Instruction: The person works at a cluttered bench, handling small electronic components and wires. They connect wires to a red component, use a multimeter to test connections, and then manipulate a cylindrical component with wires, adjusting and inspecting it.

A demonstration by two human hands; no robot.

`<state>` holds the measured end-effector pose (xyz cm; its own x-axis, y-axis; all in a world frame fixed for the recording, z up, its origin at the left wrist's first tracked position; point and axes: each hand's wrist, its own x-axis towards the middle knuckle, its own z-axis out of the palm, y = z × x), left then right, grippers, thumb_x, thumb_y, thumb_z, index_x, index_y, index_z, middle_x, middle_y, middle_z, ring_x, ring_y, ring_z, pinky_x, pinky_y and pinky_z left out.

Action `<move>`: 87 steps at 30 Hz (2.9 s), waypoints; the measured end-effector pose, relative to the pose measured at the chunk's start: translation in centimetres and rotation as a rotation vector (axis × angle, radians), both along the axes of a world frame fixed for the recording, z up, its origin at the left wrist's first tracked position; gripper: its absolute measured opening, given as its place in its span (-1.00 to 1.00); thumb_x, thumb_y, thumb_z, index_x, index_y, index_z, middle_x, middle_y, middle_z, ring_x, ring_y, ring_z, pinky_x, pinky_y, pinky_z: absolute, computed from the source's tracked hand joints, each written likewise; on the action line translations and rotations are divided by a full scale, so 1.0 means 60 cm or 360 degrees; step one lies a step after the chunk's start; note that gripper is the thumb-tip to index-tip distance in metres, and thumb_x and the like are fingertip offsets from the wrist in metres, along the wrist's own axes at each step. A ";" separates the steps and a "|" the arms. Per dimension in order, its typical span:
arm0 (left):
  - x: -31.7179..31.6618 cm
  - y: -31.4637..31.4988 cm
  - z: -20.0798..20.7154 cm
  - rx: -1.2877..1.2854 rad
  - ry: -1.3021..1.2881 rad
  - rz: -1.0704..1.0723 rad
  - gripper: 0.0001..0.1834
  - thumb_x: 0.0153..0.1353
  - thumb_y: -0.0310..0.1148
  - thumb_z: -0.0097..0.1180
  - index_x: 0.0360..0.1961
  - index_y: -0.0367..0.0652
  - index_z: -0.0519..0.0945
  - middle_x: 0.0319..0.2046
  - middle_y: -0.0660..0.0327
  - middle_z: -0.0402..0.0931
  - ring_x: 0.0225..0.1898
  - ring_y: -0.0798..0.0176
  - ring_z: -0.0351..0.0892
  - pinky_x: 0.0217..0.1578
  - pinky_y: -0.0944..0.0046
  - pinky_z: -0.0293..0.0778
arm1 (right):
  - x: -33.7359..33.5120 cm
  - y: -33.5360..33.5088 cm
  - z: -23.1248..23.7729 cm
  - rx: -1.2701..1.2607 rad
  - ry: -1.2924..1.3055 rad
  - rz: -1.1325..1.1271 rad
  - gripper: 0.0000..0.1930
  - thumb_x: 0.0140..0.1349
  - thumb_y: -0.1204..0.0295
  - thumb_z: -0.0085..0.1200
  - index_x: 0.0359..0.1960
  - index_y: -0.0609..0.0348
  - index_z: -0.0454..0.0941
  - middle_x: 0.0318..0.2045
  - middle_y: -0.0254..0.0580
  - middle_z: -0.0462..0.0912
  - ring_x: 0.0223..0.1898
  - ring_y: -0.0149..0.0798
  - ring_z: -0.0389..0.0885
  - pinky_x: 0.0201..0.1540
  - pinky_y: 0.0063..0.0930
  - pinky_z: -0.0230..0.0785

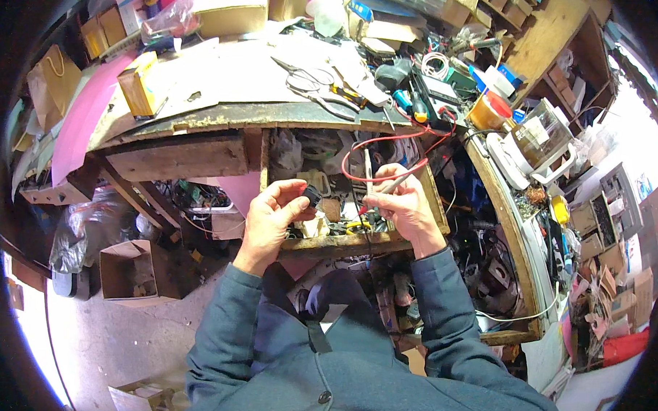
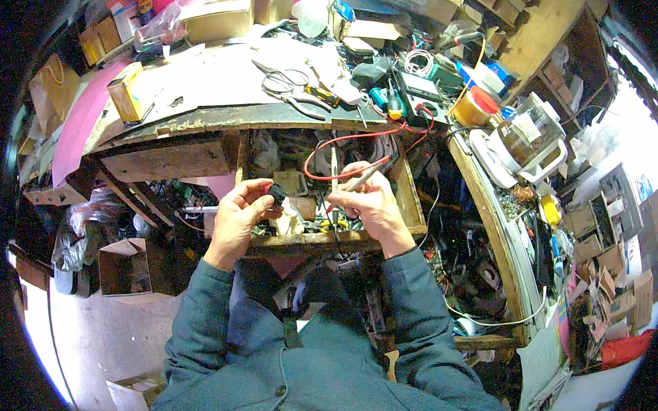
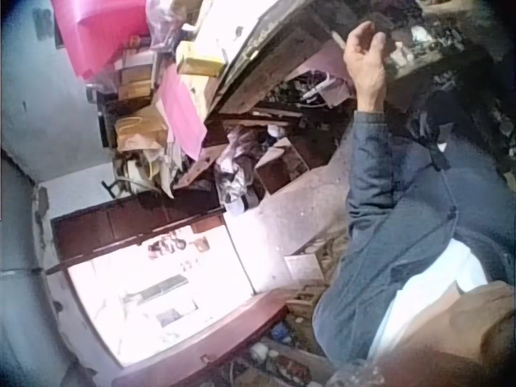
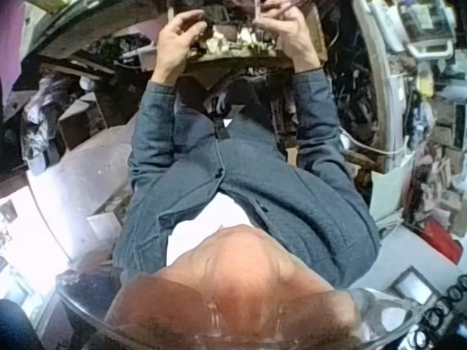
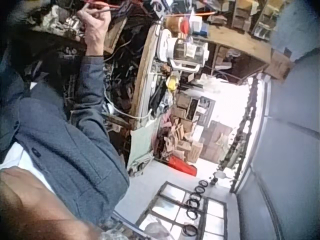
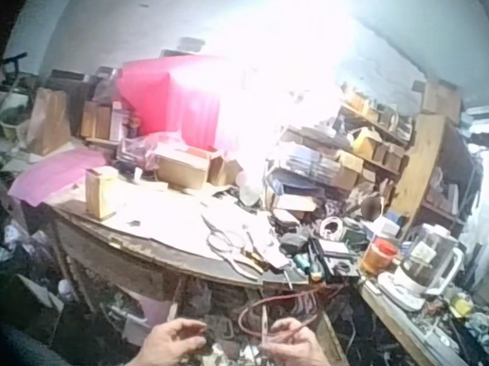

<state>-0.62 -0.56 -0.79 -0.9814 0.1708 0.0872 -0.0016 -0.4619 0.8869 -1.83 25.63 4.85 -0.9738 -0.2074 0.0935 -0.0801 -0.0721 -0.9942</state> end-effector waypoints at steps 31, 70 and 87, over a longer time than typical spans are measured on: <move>-0.035 0.062 0.020 0.0511 -0.0006 0.0099 -0.66 0.42 -0.46 0.13 0.16 -0.29 0.46 -0.07 0.14 0.61 -0.10 0.15 0.72 0.04 0.17 0.61 | -0.038 0.073 0.063 0.0744 0.0611 0.0300 -0.81 0.31 0.57 0.21 -0.05 0.25 0.68 -0.23 -0.28 0.75 -0.16 -0.46 0.69 -0.04 -0.53 0.52; 0.005 0.011 0.017 0.0598 -0.0109 -0.0024 -0.73 0.47 -0.40 0.06 0.12 -0.23 0.48 -0.05 0.12 0.61 -0.05 0.18 0.67 0.00 0.15 0.62 | 0.062 -0.090 0.010 -0.0608 0.0338 -0.0395 -0.87 0.44 0.38 0.12 -0.23 0.14 0.49 -0.50 -0.26 0.62 -0.69 -0.51 0.42 -0.69 -0.63 0.20; -0.023 -0.001 -0.014 0.0829 -0.0373 -0.0226 -0.72 0.49 -0.30 0.02 0.05 -0.30 0.52 -0.04 0.01 0.64 -0.06 0.08 0.68 0.05 0.08 0.63 | -0.011 -0.098 -0.059 -0.1002 0.0000 -0.0263 -0.86 0.45 0.43 0.07 -0.09 0.20 0.58 -0.35 -0.30 0.70 -0.38 -0.45 0.67 -0.40 -0.60 0.51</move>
